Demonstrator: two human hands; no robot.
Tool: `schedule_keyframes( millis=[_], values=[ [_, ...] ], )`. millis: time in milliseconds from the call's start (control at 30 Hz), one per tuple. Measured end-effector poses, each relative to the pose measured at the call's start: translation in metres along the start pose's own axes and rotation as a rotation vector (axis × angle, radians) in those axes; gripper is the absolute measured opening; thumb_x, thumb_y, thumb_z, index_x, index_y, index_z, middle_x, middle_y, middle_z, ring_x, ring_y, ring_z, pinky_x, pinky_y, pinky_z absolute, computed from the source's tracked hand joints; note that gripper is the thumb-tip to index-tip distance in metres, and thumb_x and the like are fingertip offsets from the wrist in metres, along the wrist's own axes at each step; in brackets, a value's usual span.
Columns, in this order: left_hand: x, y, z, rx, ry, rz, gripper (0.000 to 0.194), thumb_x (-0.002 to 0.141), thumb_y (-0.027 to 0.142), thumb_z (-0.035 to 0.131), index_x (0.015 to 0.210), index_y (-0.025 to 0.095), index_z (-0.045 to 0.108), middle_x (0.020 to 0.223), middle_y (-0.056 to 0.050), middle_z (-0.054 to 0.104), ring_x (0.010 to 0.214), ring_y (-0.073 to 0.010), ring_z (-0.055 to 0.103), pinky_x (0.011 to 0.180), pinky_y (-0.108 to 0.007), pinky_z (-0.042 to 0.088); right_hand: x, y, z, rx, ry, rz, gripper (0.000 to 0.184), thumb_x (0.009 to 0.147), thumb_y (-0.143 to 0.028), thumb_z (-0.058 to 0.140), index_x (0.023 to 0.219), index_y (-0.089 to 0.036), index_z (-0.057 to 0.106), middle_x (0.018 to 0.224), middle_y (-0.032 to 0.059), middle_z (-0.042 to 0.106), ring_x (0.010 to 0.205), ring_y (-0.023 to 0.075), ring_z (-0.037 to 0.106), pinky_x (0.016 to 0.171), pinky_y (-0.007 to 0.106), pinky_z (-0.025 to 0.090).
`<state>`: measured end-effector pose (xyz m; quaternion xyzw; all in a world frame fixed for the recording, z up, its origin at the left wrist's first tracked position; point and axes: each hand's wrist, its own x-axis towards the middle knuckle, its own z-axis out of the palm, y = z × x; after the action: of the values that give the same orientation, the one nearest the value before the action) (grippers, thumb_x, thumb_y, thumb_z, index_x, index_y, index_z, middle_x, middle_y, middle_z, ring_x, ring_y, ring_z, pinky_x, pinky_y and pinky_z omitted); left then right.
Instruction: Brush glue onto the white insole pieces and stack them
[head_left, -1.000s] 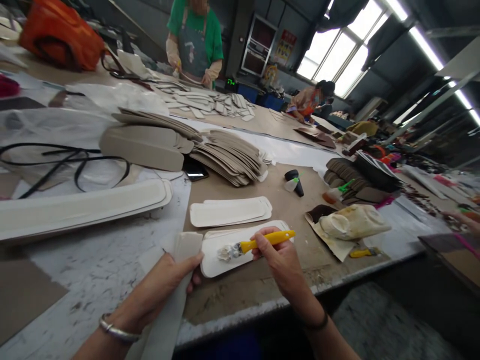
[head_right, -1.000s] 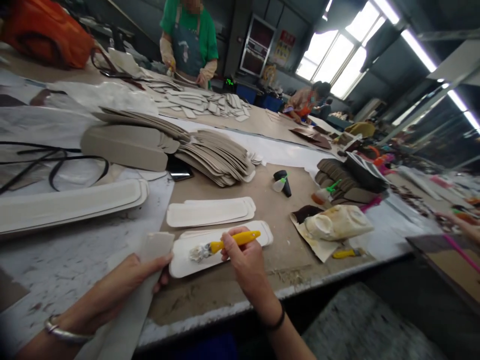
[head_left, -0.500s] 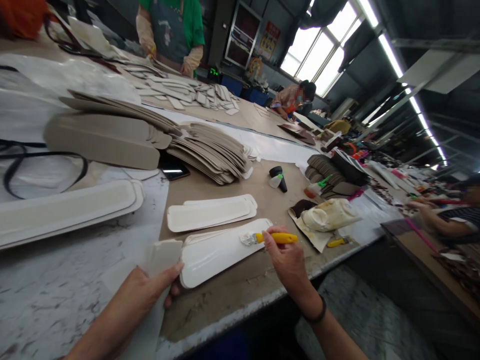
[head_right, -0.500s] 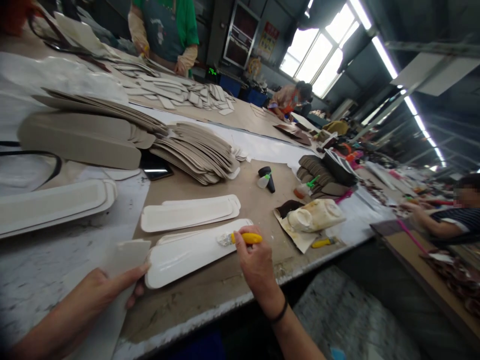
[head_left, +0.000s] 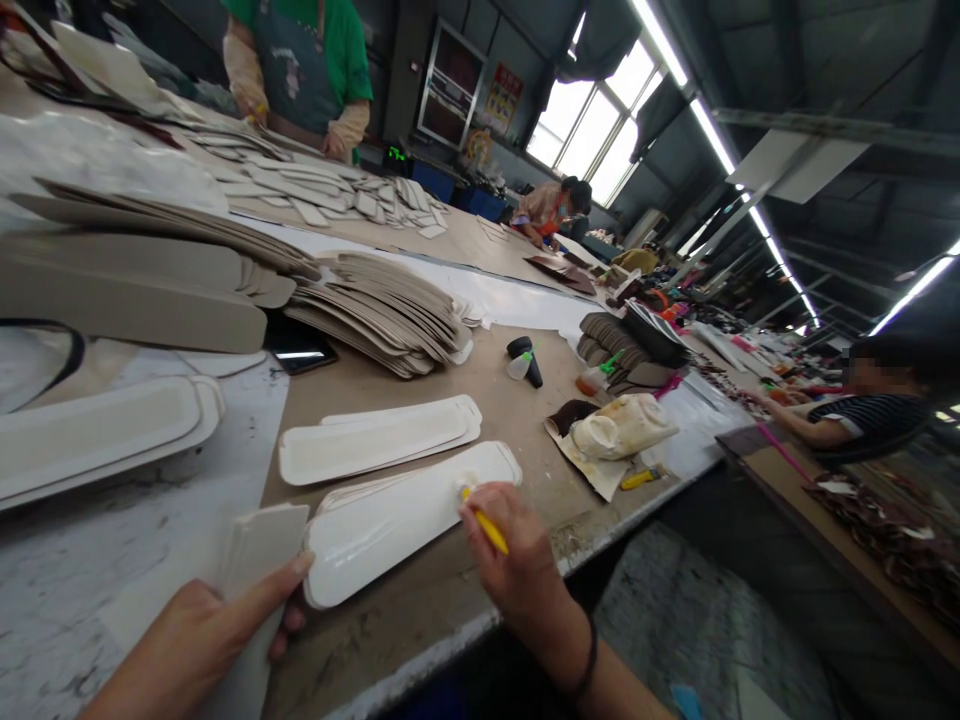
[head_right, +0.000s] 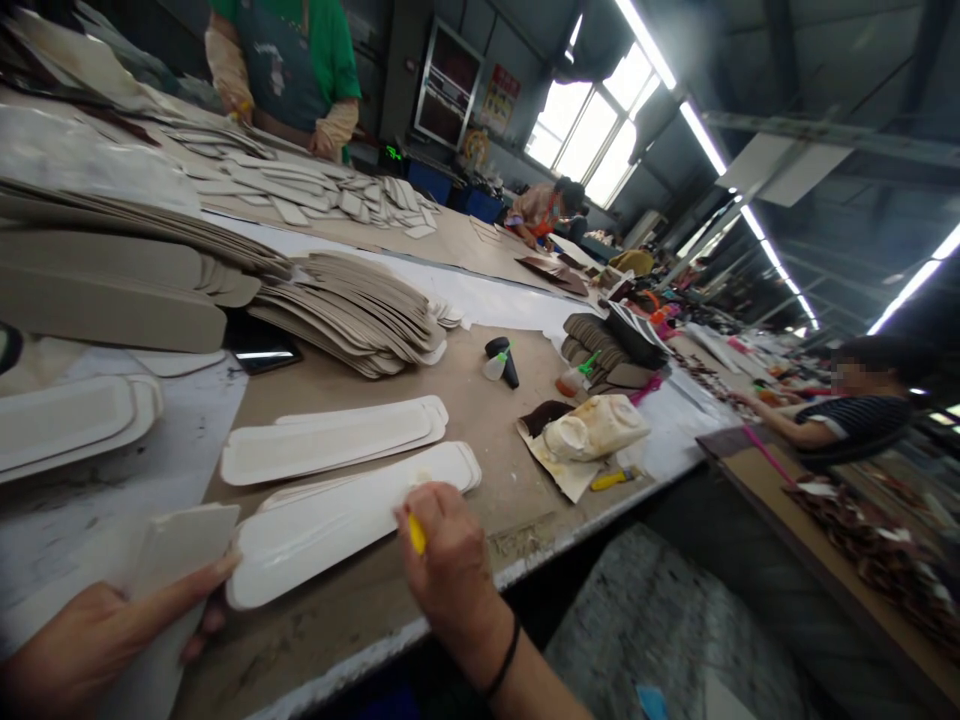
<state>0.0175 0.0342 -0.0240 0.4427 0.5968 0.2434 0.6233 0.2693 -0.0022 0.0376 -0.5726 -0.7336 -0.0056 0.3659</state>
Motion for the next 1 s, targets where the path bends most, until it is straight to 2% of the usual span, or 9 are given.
schedule_keyframes(
  millis=[133,200,267,467,567,667,733,867,1000],
  values=[
    [-0.007,0.012,-0.002,-0.033,0.083,0.006,0.046,0.074,0.057,0.065,0.04,0.026,0.061,0.046,0.0,0.063,0.054,-0.02,0.057,0.066,-0.031,0.048,-0.003,-0.042,0.005,0.351,-0.028,0.008,0.009,0.093,-0.015,0.055,0.096,-0.021,0.062,0.086,0.0075,0.067,0.086,0.0209,0.065,0.079,0.032,0.055],
    [-0.015,0.019,-0.006,-0.018,0.168,0.0,0.04,0.07,0.057,0.068,0.046,0.025,0.065,0.05,-0.001,0.066,0.058,-0.0213,0.059,0.067,-0.031,0.049,-0.002,-0.054,0.003,0.459,-0.023,0.018,0.008,0.094,-0.017,0.054,0.093,-0.021,0.061,0.084,0.0063,0.064,0.085,0.0206,0.062,0.078,0.033,0.054],
    [-0.027,0.028,-0.009,-0.011,0.182,-0.009,0.037,0.069,0.055,0.069,0.051,0.023,0.067,0.05,-0.001,0.066,0.058,-0.0205,0.06,0.065,-0.03,0.048,0.0,-0.058,0.001,0.544,-0.053,0.062,0.012,0.097,-0.02,0.049,0.09,-0.022,0.059,0.084,0.0057,0.061,0.084,0.0202,0.06,0.076,0.034,0.051],
    [-0.066,0.051,0.001,-0.384,-0.039,-0.01,0.031,0.065,0.05,0.071,0.071,0.02,0.069,0.056,0.0,0.067,0.045,-0.0135,0.052,0.048,-0.025,0.039,0.011,-0.066,0.023,0.732,-0.27,0.388,0.025,0.098,-0.039,0.05,0.082,-0.022,0.057,0.068,-0.0019,0.053,0.063,0.0137,0.05,0.06,0.026,0.041],
    [-0.075,0.054,0.008,-0.307,-0.148,-0.029,0.039,0.07,0.055,0.067,0.063,0.017,0.068,0.048,-0.001,0.062,0.044,-0.0124,0.05,0.049,-0.023,0.038,0.02,-0.078,0.039,0.925,-0.458,0.535,0.027,0.085,-0.044,0.066,0.077,-0.021,0.055,0.061,-0.0049,0.052,0.055,0.0113,0.048,0.055,0.024,0.04],
    [-0.079,0.052,0.012,-0.253,-0.178,-0.043,0.041,0.07,0.056,0.066,0.058,0.017,0.067,0.047,-0.001,0.06,0.046,-0.0134,0.051,0.05,-0.024,0.038,0.024,-0.087,0.048,1.124,-0.623,0.719,0.035,0.075,-0.047,0.073,0.073,-0.022,0.049,0.048,-0.009,0.048,0.041,0.0097,0.044,0.043,0.021,0.034],
    [-0.079,0.049,0.012,-0.283,-0.157,-0.05,0.037,0.068,0.054,0.067,0.061,0.017,0.069,0.049,-0.002,0.063,0.048,-0.0146,0.053,0.052,-0.025,0.04,0.025,-0.088,0.049,1.149,-0.623,0.742,0.035,0.076,-0.048,0.071,0.071,-0.023,0.047,0.044,-0.0095,0.046,0.038,0.0096,0.043,0.041,0.021,0.032],
    [-0.076,0.038,0.011,-0.349,-0.138,-0.047,0.033,0.07,0.049,0.067,0.071,0.017,0.071,0.059,-0.006,0.07,0.055,-0.0181,0.059,0.056,-0.027,0.045,0.024,-0.087,0.045,0.969,-0.459,0.623,0.03,0.08,-0.043,0.068,0.066,-0.021,0.052,0.051,-0.0069,0.049,0.045,0.0091,0.044,0.047,0.022,0.036],
    [-0.074,0.036,0.013,-0.494,-0.113,-0.023,0.042,0.064,0.054,0.079,0.083,0.017,0.073,0.067,-0.005,0.071,0.059,-0.0194,0.062,0.059,-0.03,0.051,0.022,-0.086,0.047,0.935,-0.393,0.603,0.029,0.079,-0.045,0.068,0.067,-0.022,0.055,0.054,-0.0055,0.053,0.049,0.0115,0.049,0.049,0.023,0.041]
  ],
)
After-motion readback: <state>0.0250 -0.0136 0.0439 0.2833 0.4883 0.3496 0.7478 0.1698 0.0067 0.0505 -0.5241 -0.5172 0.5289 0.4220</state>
